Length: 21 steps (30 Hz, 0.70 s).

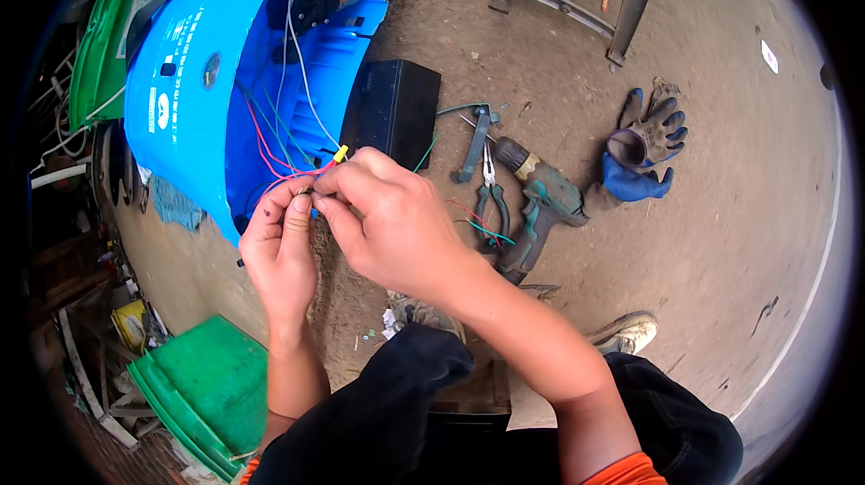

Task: The person strips the insulation from several colored wires and twists the exposed ends. They then insert these wires into a small black electronic component and secure the connections using yellow wire connectors.

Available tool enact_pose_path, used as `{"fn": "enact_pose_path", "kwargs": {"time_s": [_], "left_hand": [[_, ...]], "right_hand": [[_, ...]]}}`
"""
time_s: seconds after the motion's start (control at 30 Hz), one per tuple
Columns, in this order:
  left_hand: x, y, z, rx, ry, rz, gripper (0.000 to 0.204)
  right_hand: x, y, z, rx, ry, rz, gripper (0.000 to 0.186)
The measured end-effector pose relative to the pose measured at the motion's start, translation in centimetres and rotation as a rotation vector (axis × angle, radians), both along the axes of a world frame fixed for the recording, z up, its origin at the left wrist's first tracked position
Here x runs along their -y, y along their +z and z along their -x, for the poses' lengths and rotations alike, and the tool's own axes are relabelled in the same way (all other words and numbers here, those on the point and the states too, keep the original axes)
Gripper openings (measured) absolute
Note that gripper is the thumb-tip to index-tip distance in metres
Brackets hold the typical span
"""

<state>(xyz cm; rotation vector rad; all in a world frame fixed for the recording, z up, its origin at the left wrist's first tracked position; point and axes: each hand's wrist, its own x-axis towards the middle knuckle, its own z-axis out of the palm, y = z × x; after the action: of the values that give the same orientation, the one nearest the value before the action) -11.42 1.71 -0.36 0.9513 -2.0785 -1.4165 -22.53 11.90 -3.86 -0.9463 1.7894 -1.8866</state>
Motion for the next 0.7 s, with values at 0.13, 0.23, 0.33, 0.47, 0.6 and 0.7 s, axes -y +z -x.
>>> {"fn": "enact_pose_path", "kwargs": {"time_s": [0.13, 0.23, 0.33, 0.47, 0.6, 0.7], "left_hand": [[0.1, 0.3, 0.1, 0.043, 0.018, -0.002, 0.019], [0.1, 0.3, 0.2, 0.017, 0.029, -0.050, 0.020], [0.2, -0.3, -0.1, 0.012, 0.033, -0.070, 0.021], [0.0, 0.2, 0.3, 0.032, 0.055, -0.084, 0.022], [-0.1, 0.5, 0.4, -0.002, 0.050, -0.124, 0.023], [0.0, 0.4, 0.3, -0.015, 0.057, -0.145, 0.022]], "right_hand": [[0.9, 0.2, -0.5, -0.191, -0.112, -0.014, 0.009], [1.3, 0.1, -0.6, -0.217, -0.122, -0.010, 0.012], [1.4, -0.6, -0.6, -0.242, -0.115, -0.021, 0.013], [1.5, -0.6, -0.4, -0.312, -0.125, -0.012, 0.012], [1.9, -0.8, -0.2, -0.360, -0.145, 0.009, 0.010], [2.1, -0.8, -0.4, -0.350, -0.156, -0.010, 0.011]]}}
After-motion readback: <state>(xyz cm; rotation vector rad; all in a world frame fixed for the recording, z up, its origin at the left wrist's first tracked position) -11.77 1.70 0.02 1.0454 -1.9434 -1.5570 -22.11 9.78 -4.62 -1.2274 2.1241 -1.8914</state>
